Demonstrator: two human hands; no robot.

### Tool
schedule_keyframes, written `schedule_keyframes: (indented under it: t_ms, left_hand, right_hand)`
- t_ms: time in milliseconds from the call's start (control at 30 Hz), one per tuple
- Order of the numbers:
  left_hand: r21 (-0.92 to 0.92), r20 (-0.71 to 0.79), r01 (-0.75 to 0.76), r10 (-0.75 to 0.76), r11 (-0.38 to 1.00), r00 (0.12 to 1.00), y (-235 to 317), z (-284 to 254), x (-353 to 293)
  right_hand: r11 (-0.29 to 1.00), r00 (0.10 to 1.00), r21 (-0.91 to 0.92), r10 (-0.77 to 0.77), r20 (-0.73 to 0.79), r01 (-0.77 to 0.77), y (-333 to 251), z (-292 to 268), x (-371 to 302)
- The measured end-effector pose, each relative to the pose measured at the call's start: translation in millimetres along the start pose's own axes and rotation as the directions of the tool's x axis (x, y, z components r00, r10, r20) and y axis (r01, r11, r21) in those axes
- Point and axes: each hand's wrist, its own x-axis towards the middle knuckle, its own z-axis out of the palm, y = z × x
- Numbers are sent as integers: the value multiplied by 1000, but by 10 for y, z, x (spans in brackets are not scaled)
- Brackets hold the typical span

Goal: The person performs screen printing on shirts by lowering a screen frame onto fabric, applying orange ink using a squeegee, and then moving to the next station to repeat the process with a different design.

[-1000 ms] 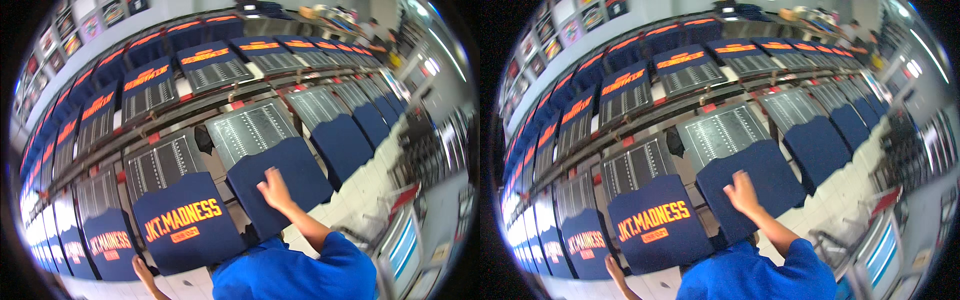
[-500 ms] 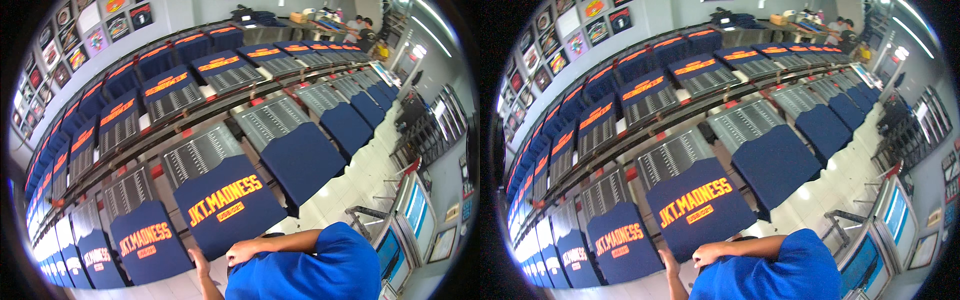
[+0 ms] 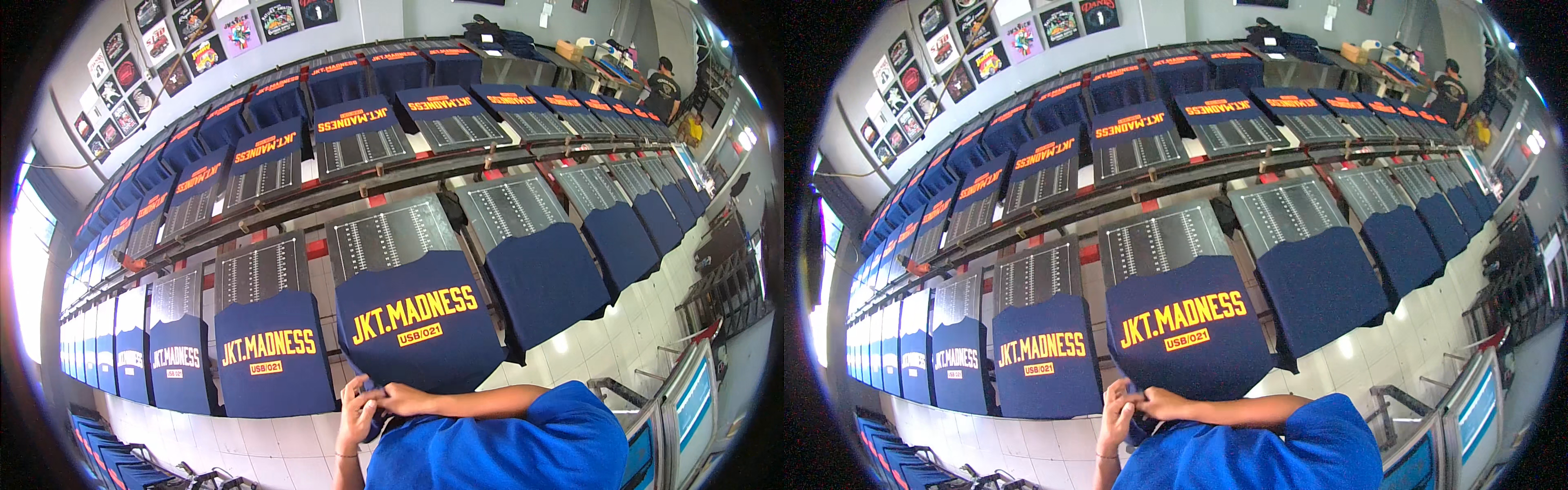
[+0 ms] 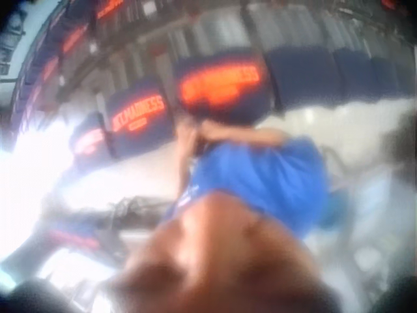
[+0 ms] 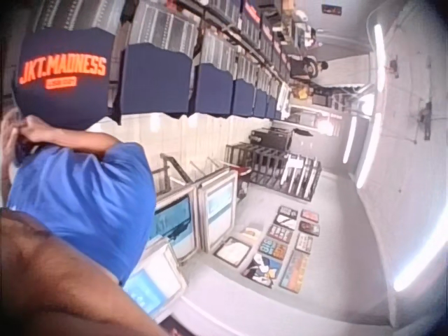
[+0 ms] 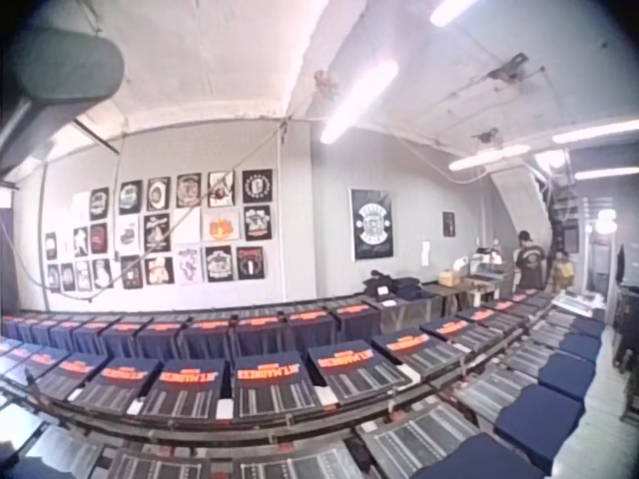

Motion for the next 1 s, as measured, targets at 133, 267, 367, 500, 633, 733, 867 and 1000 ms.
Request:
schedule_keyframes:
  t_ms: [133,267,367,500,633,733,867,1000]
  left_hand:
    - [-79,3,246,-246,966,969,-28,643,-2]
    - [58,326,334,-334,941,884,-554,1095,377]
    - [-23,59,163,-161,986,985,-365,369,1218]
    - [346,-519,-55,239,937,821,-102,-891,2761]
    - [467,-621,-231,503,853,601,1637,-1603,3220]
    - [444,-609,-262,503,857,614,2302,-1699,2742]
    - [678,-547,-290,727,676,416,2333,-1611,1675]
    - [763,-262,-320,720,563,643,2259,-1728,911]
  right_hand:
    - [816,982,559,-48,-184,145,-1080,-682,-359]
    - [686,864,534,-318,-390,494,-1966,-1486,-689]
    - [409,585,456,-283,-760,791,-2393,-2083,-1014]
    - [282,533,477,-171,-829,833,-2685,-3535,-920]
    - [327,469,389,-219,-855,861,-2947,-4681,-927]
    - [272,406,337,-263,-875,902,-3121,-4507,-1349]
    - [284,365,261,-424,-829,923,-2719,-4141,-1847]
    - [412,330,145,-423,-844,899,-2505,-3325,-2359]
